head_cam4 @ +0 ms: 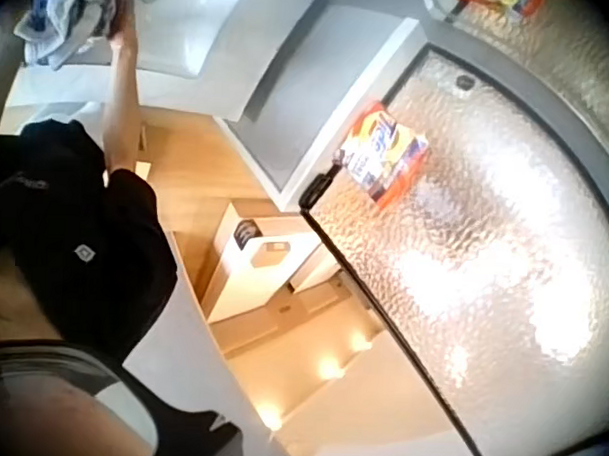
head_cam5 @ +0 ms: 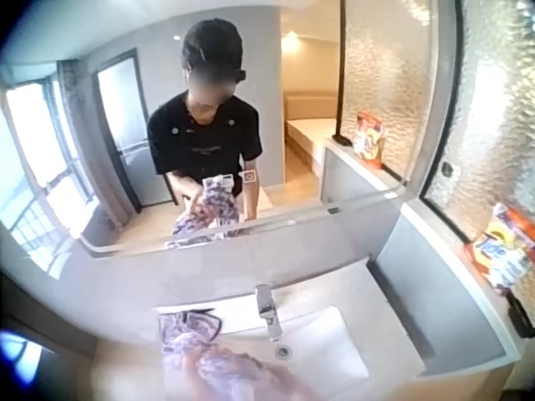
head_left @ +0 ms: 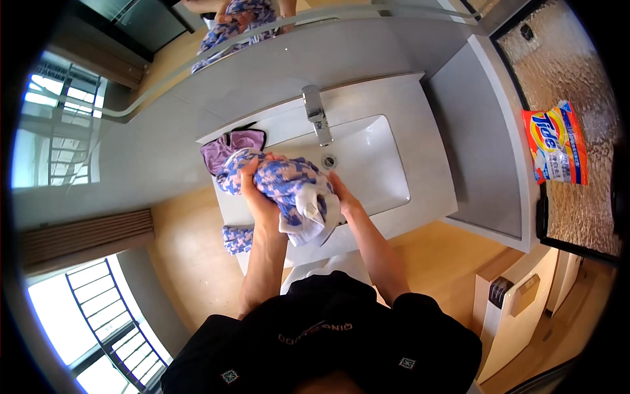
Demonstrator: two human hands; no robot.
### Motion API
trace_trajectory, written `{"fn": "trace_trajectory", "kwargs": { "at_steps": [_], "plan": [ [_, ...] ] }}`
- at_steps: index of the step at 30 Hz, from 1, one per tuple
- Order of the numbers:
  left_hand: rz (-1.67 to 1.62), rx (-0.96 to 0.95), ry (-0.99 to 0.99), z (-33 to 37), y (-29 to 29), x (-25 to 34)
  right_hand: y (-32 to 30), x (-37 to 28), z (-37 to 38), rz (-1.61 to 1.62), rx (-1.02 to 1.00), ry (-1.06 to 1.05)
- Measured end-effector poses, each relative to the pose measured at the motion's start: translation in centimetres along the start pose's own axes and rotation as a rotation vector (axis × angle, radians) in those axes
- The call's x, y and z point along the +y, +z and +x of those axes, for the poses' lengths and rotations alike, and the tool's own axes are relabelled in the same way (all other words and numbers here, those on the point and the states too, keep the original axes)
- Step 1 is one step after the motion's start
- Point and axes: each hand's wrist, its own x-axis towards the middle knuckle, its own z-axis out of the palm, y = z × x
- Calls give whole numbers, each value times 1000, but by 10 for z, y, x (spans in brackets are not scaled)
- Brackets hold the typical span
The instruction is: The person rinses a purple cloth and a patterned towel under a sink faucet, flattening the cloth on the counter and wringing out the towel repeatedly.
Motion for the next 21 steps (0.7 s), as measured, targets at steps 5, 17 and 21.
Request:
{"fn": "trace_trajectory", "kwargs": {
  "at_steps": [5, 17, 21],
  "plan": [
    [103, -58, 97, 4, -36, 42, 33, 16, -7, -328, -275, -17],
    [-82, 110, 566, -62, -8, 80, 155, 28, -55, -1201, 139, -789],
    [116, 305, 555, -81, -1, 38, 209, 32, -61, -1728, 124, -1398]
  ]
}}
